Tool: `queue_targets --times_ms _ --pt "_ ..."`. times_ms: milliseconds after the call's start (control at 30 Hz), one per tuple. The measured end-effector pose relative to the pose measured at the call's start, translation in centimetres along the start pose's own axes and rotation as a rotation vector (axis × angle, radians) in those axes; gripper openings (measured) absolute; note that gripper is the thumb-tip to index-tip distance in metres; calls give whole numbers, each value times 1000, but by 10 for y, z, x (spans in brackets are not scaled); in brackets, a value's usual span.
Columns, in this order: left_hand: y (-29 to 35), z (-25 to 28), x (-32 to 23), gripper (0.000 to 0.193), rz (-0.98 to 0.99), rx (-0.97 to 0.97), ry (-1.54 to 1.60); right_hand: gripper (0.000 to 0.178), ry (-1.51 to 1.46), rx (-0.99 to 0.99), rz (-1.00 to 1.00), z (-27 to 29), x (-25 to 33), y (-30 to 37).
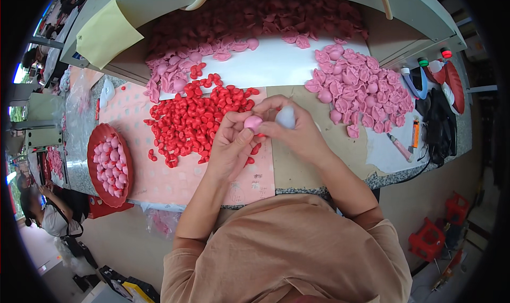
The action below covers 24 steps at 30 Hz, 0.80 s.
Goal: Assembling small plastic toy parts by applying glue and joining red decorative pieces onto pink/white bases.
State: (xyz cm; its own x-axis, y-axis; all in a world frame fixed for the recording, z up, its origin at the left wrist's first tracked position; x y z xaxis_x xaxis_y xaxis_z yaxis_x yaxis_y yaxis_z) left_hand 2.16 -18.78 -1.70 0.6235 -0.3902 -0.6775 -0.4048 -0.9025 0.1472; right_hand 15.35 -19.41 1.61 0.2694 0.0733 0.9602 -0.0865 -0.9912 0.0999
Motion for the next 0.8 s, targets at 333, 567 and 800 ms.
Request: queue_targets --times_ms 333,567,800 --pt "1 -9 -1 26 80 84 98 16 -281 150 -281 10 -15 -2" --pt "-2 5 -3 22 42 -126 -68 27 -63 185 -200 10 -10 -2" --pt "1 11 -9 25 37 -250 -337 30 -30 214 -279 14 -13 -5"
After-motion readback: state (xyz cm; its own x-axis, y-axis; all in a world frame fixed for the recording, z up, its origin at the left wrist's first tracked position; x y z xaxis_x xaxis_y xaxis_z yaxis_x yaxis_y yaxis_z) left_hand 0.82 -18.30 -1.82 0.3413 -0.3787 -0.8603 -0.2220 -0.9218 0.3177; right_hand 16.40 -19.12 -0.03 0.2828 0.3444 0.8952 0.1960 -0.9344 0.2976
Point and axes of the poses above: each hand's wrist, its own y-axis away from the middle knuckle, its own z-axis out of the back of the hand, x = y × z, the point moved 5 cm from there along -y, towards the middle knuckle, and after that the axes turned 6 degrees about -x, right-handed, at the moved point
